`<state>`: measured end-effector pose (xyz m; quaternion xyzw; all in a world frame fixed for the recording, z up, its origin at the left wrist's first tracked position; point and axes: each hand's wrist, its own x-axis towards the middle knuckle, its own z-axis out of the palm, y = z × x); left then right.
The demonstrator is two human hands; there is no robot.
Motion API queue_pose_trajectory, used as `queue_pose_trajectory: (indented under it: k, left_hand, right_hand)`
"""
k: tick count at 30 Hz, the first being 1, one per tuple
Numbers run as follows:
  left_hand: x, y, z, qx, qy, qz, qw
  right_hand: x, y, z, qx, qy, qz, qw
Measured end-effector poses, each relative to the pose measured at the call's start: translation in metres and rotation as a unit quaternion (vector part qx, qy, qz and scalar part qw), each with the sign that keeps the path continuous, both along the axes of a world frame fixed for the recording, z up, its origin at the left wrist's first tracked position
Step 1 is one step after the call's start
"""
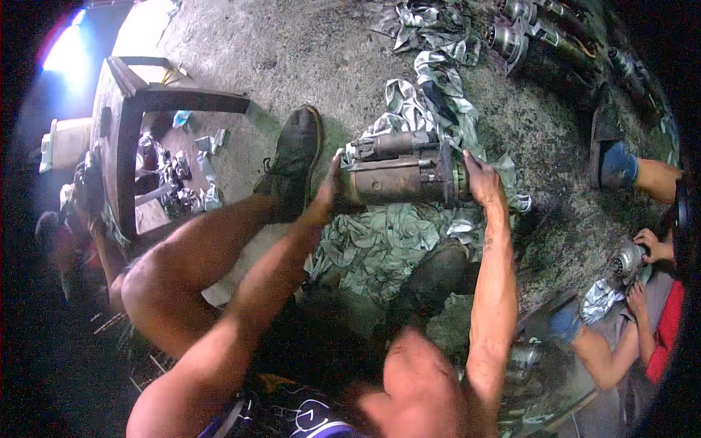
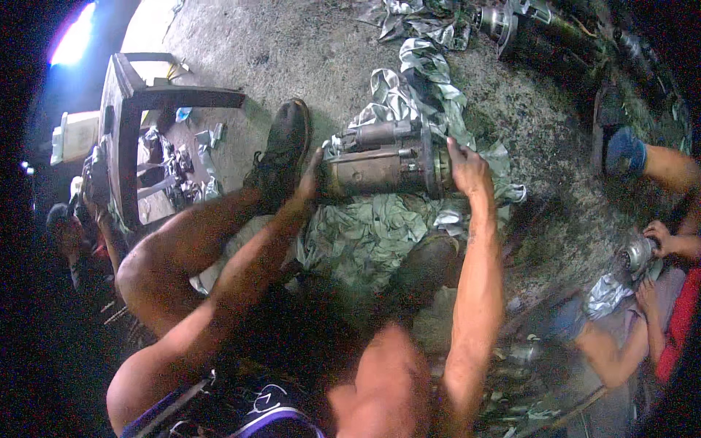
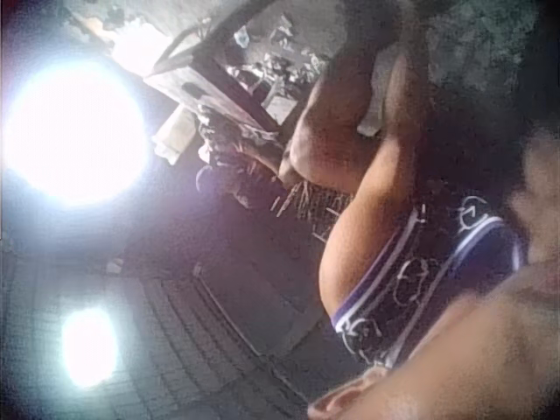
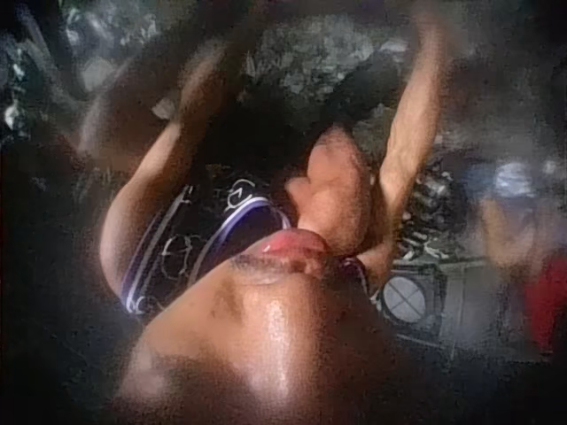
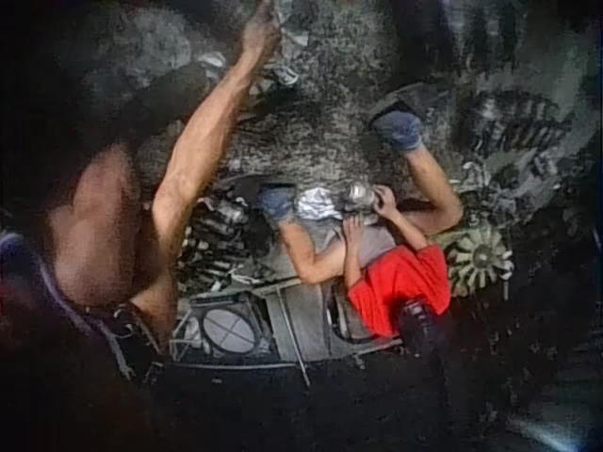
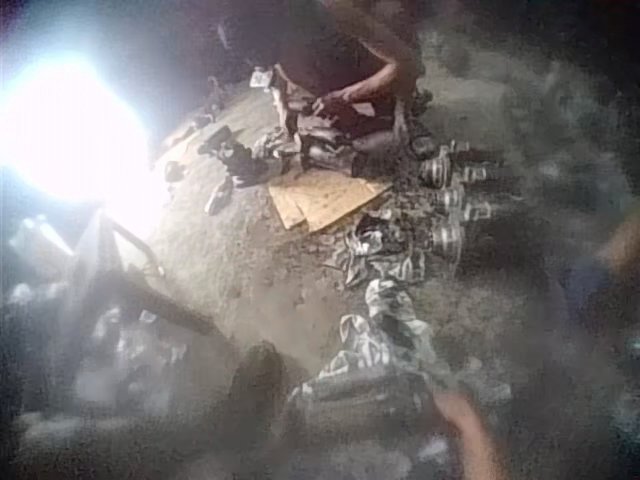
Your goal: The person wipes an automotive starter motor with a cloth and scrubs it with a brush.
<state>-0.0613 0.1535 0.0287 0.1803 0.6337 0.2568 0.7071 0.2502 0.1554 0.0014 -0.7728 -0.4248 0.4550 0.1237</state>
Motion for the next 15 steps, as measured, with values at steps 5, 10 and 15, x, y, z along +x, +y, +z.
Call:
queue_pose_trajectory:
  k: [5, 10, 15]
  left_hand:
    - [-0.032, -0.001, -0.038, 0.009, 0.106, 0.097, 0.99]
    - [-0.014, -0.001, -0.024, -0.008, 0.252, -0.03, 0.967]
    - [-0.024, 0.021, -0.006, 0.047, 0.266, -0.198, 0.942]
  right_hand:
    - [-0.034, -0.032, 0.033, -0.003, -0.029, -0.049, 0.998]
    - [-0.041, -0.119, 0.05, 0.106, -0.071, -0.144, 0.981]
    - [-0.068, -0.181, 0.027, -0.027, 0.08, -0.253, 0.964]
